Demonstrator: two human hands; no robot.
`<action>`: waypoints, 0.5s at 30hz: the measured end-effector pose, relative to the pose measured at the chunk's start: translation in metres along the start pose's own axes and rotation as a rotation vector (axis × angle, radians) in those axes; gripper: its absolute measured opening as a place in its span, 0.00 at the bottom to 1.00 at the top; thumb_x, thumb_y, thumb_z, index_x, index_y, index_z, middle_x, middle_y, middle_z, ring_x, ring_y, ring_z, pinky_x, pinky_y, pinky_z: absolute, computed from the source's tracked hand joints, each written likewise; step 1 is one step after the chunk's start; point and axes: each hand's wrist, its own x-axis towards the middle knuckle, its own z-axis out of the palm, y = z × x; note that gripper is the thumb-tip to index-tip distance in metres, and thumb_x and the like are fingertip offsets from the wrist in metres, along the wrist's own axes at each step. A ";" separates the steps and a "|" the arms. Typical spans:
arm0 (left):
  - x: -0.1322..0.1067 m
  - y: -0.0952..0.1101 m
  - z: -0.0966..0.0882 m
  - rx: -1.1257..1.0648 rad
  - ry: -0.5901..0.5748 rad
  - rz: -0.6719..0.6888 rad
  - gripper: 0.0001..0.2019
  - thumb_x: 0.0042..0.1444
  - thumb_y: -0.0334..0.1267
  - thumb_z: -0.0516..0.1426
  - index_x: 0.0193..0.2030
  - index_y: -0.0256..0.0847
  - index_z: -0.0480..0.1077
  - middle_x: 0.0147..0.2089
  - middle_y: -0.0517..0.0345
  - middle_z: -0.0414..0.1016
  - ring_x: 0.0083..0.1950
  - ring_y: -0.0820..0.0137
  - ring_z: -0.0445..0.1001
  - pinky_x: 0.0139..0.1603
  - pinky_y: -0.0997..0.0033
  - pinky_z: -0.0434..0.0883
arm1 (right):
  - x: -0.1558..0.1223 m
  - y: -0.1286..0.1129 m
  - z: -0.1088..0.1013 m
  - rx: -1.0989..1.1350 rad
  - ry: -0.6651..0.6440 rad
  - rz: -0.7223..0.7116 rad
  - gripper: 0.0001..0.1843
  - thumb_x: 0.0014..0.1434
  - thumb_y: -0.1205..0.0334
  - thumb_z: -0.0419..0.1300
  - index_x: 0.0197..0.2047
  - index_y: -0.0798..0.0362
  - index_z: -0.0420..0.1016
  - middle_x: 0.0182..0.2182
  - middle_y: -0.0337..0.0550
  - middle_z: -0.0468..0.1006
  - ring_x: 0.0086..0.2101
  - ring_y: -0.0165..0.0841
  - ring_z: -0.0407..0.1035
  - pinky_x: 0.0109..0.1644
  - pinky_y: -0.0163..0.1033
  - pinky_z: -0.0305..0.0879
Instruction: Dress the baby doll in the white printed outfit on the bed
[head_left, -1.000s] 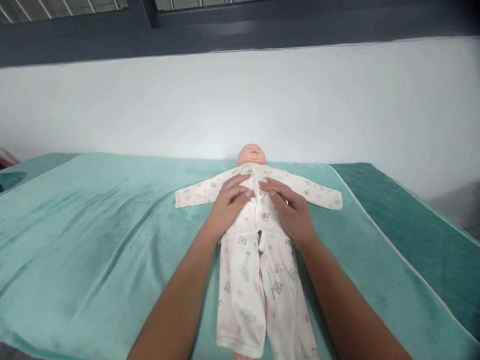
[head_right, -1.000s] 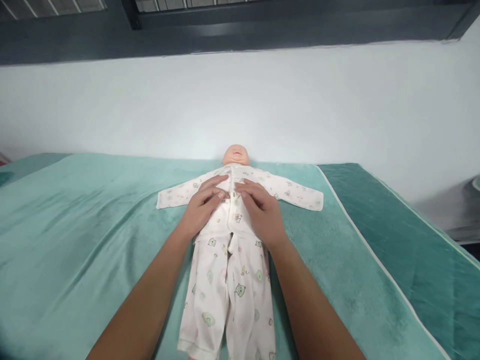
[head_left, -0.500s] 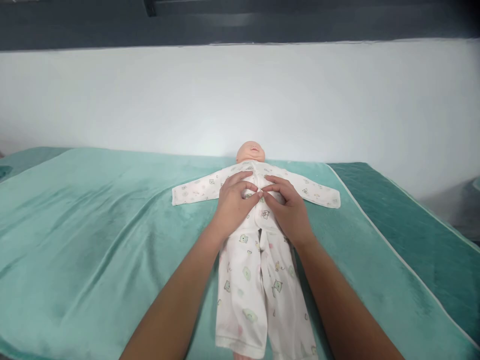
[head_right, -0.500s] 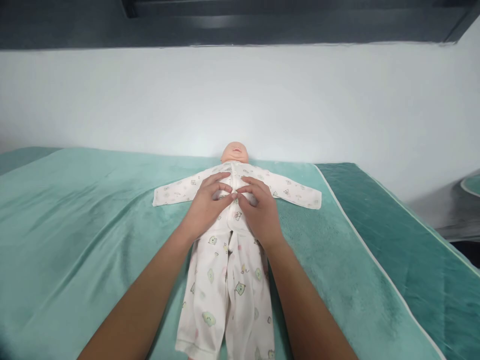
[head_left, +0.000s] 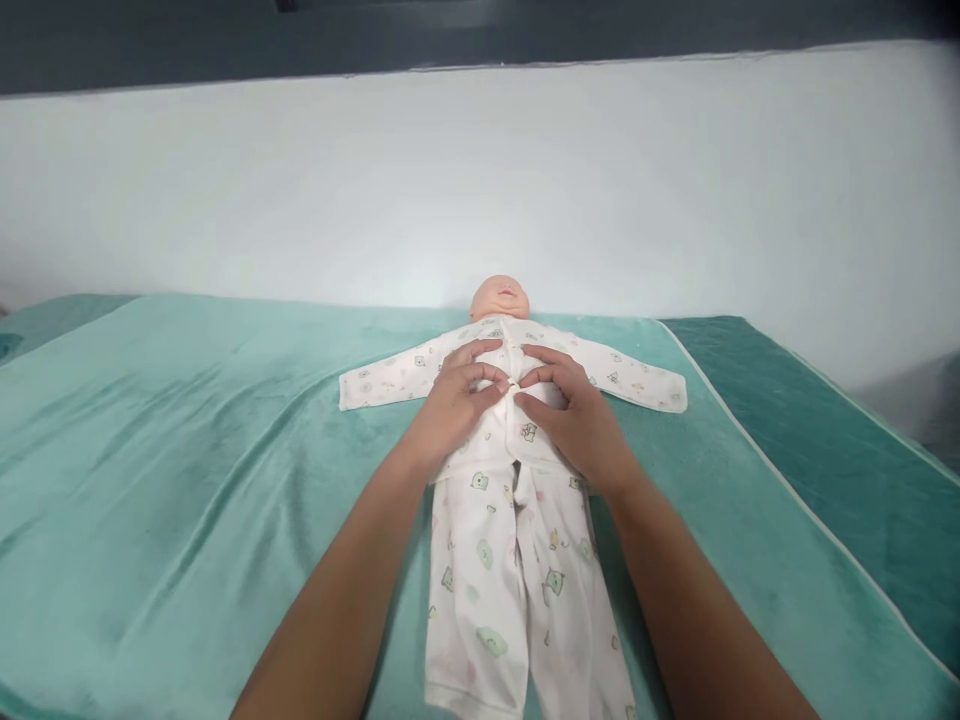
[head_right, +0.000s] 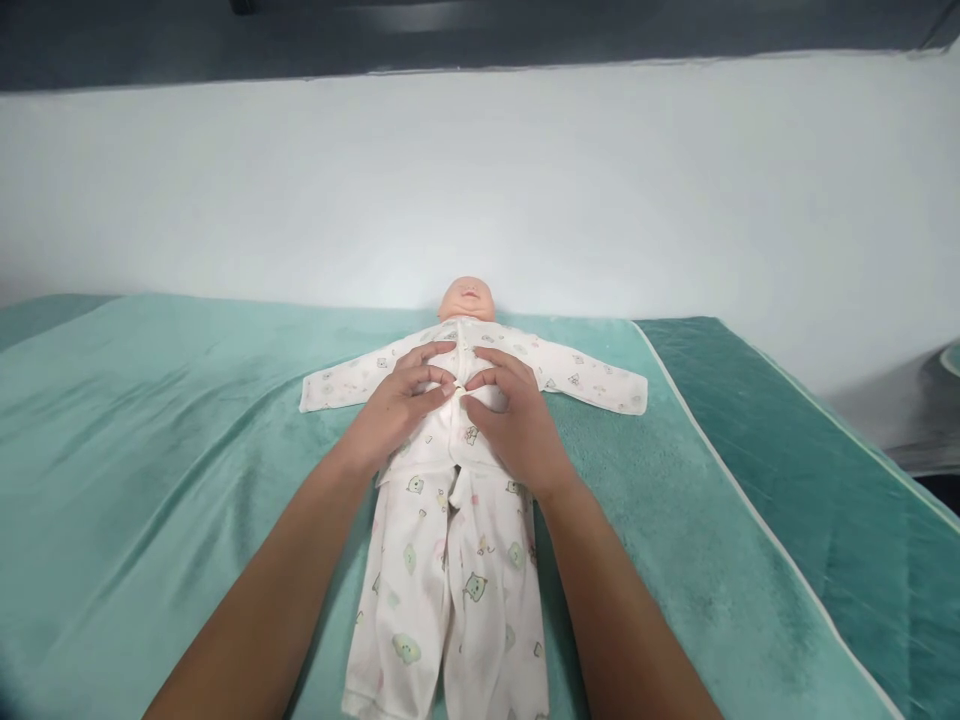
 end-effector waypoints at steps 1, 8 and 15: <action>0.000 0.000 0.000 0.010 -0.005 -0.002 0.08 0.61 0.40 0.55 0.34 0.47 0.75 0.69 0.66 0.60 0.72 0.60 0.53 0.67 0.55 0.63 | 0.000 -0.001 -0.001 0.000 -0.013 0.007 0.03 0.55 0.62 0.62 0.36 0.47 0.74 0.60 0.38 0.68 0.62 0.40 0.58 0.67 0.54 0.51; 0.000 -0.002 0.005 0.073 0.116 0.081 0.04 0.59 0.35 0.56 0.38 0.46 0.72 0.66 0.62 0.65 0.70 0.64 0.57 0.70 0.55 0.58 | 0.001 -0.002 -0.001 -0.004 -0.017 0.009 0.02 0.56 0.63 0.61 0.35 0.47 0.74 0.60 0.38 0.68 0.63 0.40 0.57 0.68 0.55 0.49; -0.006 -0.003 0.007 0.152 0.089 0.153 0.11 0.61 0.35 0.53 0.40 0.49 0.77 0.65 0.60 0.64 0.68 0.61 0.61 0.51 0.65 0.73 | 0.000 -0.001 0.002 0.011 0.002 0.001 0.02 0.56 0.63 0.60 0.35 0.47 0.73 0.60 0.37 0.68 0.62 0.39 0.57 0.68 0.54 0.49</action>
